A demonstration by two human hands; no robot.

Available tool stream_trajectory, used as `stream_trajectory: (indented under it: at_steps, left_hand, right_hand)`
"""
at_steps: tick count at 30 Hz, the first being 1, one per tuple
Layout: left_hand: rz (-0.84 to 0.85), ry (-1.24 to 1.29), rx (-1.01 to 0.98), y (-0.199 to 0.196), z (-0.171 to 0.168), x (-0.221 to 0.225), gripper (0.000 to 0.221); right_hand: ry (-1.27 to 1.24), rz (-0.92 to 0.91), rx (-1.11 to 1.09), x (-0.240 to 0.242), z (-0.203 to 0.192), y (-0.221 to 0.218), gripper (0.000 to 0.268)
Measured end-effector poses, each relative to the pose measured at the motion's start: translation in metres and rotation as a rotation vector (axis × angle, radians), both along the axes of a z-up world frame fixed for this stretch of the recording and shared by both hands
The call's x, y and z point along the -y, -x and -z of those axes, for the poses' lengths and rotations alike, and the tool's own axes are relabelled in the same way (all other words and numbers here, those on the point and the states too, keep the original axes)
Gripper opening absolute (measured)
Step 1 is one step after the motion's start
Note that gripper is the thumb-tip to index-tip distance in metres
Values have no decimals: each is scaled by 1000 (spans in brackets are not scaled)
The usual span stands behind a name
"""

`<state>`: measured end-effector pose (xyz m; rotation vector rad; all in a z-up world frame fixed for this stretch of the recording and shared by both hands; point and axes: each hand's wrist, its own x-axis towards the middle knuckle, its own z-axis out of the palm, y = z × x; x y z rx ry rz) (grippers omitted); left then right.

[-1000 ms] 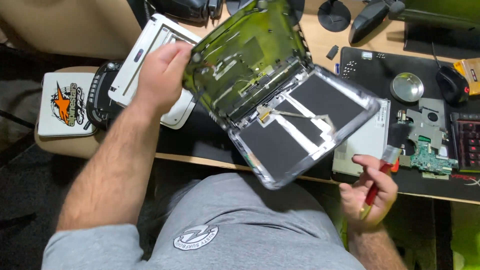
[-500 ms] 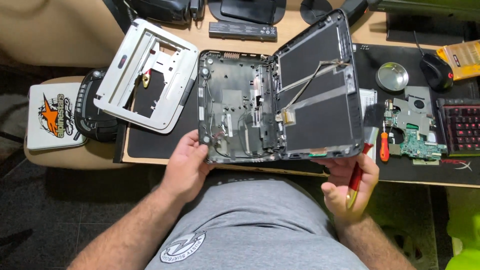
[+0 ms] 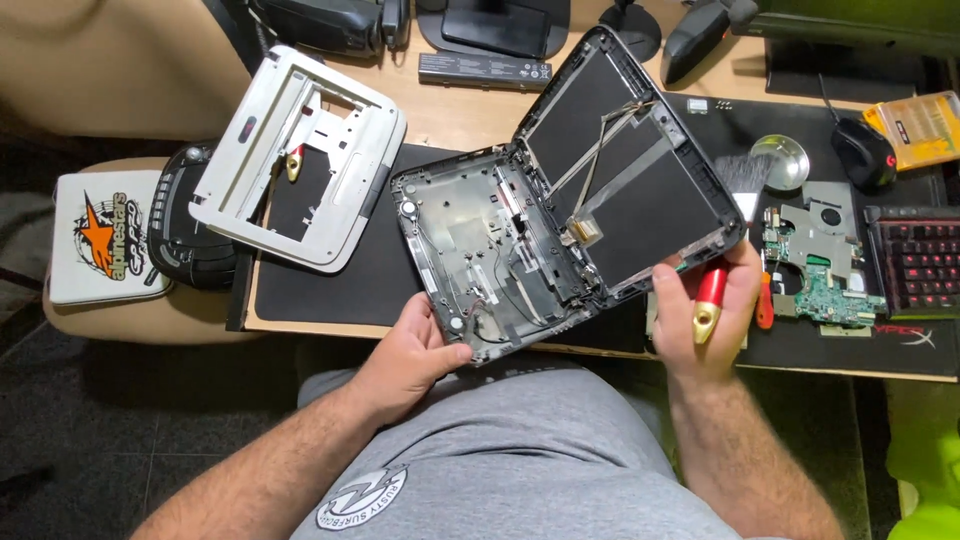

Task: Cleaning the internal components of a laptop with a brush and reassembling the outer casing.

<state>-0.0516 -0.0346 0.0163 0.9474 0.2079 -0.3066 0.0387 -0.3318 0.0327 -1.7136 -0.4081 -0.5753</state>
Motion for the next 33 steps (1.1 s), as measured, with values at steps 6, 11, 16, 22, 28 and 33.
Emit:
stream_trajectory:
  at_steps: [6, 11, 16, 22, 28, 33]
  left_hand:
    - [-21, 76, -24, 4, -4, 0, 58]
    - [-63, 88, -57, 3, -1, -5, 64]
    - [-117, 25, -71, -2, 2, -16, 87]
    - [-117, -208, -175, -5, -19, -24, 107]
    - [40, -349, -265, 0, -20, -30, 106]
    - [133, -478, -225, 3, -15, -33, 81]
  right_hand:
    - [53, -62, -79, 13, -9, -20, 49]
    - [6, -89, -145, 25, 0, -32, 51]
    - [-18, -154, -224, 39, 8, -55, 50]
    - [158, 104, -563, 9, -36, -74, 52]
    - [167, -37, -509, 3, -28, -97, 47]
    - [157, -46, -521, -13, -46, -109, 43]
